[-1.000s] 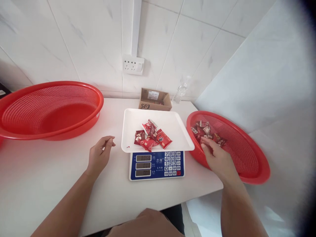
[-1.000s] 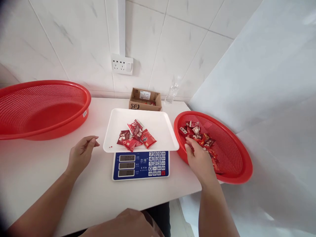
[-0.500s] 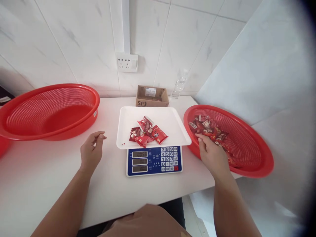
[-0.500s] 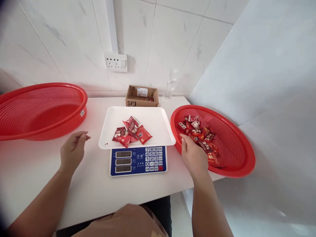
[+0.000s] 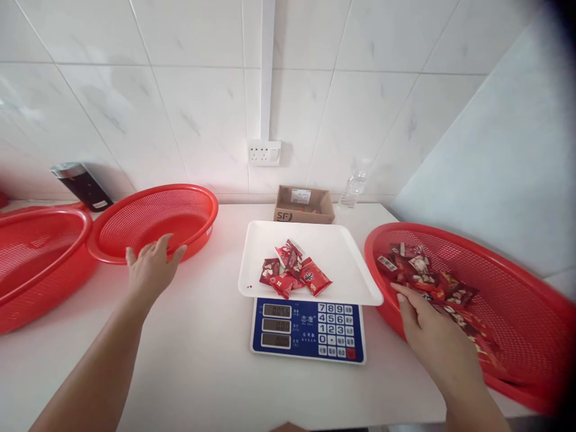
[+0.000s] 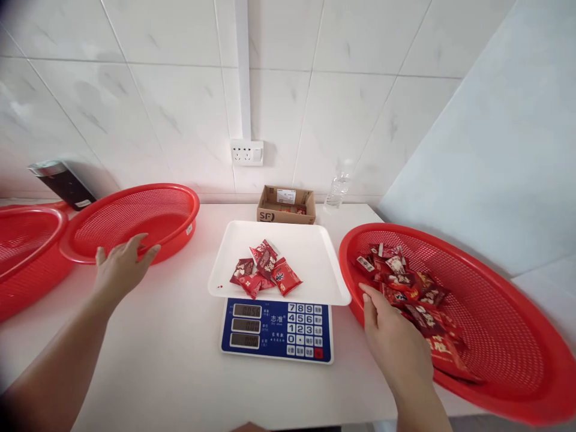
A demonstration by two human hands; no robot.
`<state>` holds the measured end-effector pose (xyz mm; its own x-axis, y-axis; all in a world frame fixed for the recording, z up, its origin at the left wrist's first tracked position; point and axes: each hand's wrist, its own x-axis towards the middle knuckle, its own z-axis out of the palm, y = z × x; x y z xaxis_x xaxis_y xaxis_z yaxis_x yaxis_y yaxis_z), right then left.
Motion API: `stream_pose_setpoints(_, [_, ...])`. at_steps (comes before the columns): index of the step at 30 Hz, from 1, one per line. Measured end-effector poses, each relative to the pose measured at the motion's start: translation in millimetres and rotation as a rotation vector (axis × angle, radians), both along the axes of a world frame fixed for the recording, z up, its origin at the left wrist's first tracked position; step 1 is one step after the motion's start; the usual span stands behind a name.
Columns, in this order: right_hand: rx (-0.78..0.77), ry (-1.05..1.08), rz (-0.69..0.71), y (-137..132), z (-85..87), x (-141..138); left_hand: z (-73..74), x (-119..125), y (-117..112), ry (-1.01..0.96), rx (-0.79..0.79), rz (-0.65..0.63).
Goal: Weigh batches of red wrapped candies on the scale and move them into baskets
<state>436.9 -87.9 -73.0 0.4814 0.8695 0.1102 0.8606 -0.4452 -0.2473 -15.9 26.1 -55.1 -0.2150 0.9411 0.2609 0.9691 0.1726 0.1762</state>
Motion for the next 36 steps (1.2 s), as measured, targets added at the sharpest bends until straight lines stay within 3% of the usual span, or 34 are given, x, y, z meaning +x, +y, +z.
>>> stream_pose_setpoints(3, [-0.022, 0.004, -0.02, 0.7, 1.3, -2.2, 4.8, 13.6, -11.6, 0.053, -0.084, -0.091])
stream_pose_setpoints(8, [-0.01, -0.015, 0.001, 1.3, -2.4, 0.3, 0.8, 46.6, -27.6, -0.007, -0.104, -0.219])
stream_pose_setpoints(15, [0.03, -0.05, 0.014, -0.4, -7.2, 3.5, 4.3, 85.3, -32.2, -0.09, -0.189, -0.304])
stream_pose_setpoints(28, [0.011, -0.041, -0.003, 0.6, -3.1, -0.4, 3.6, 105.4, -19.0, -0.119, -0.151, -0.424])
stream_pose_setpoints(32, [0.002, -0.034, 0.0, -0.4, -1.0, -1.0, 1.5, 114.8, -18.6, -0.156, -0.071, -0.576])
stream_pose_setpoints(36, [0.0, -0.032, 0.002, -0.2, -1.6, -0.4, 5.5, 136.1, -25.1, -0.217, -0.202, -0.795])
